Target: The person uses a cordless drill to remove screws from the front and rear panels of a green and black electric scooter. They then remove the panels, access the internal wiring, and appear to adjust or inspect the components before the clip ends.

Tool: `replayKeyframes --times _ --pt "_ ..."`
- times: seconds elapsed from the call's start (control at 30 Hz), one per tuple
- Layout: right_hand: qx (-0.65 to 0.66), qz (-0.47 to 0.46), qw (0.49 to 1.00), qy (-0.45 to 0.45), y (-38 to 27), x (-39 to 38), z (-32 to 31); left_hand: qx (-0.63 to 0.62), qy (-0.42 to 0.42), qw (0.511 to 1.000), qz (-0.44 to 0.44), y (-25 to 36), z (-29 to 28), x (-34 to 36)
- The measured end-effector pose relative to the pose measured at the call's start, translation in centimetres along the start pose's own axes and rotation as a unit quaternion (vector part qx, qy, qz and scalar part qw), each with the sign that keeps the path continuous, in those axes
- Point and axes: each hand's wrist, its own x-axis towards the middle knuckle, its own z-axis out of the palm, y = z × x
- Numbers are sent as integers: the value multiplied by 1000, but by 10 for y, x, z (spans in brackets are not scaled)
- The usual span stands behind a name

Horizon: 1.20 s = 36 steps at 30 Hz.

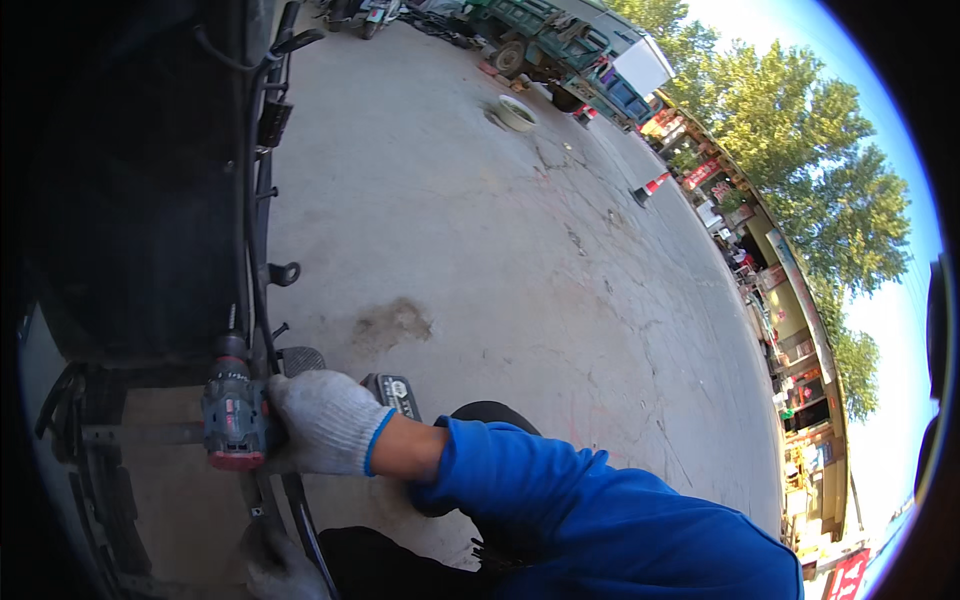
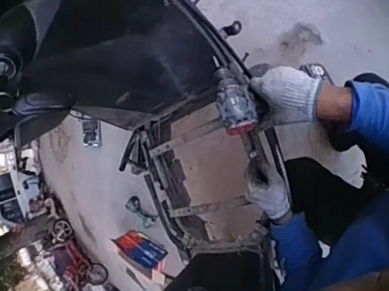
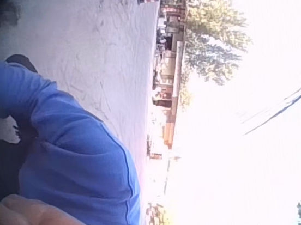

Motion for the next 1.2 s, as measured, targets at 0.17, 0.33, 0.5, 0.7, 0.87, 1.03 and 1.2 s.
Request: replayKeyframes --times 0.17,0.33,0.5,0.7,0.87,1.03,1.2 --pt "-36 30 999 9 14 -11 -2 -34 -32 999 18 27 7 5" --pt "-60 13 997 -36 4 -4 6 -38 -22 999 -7 31 -4 10" --pt "-23 -5 1000 -2 6 -12 3 -40 -8 999 -2 34 1 6" --pt "-41 6 999 -35 9 -15 4 -34 -3 999 6 34 4 5" --pt "-47 21 998 -41 7 -16 -1 -41 -2 999 15 30 8 6" --pt "-46 11 999 8 12 -10 4 -44 -2 999 15 32 4 7" --pt "-45 2 998 50 9 -10 9 -60 0 998 4 31 3 5"
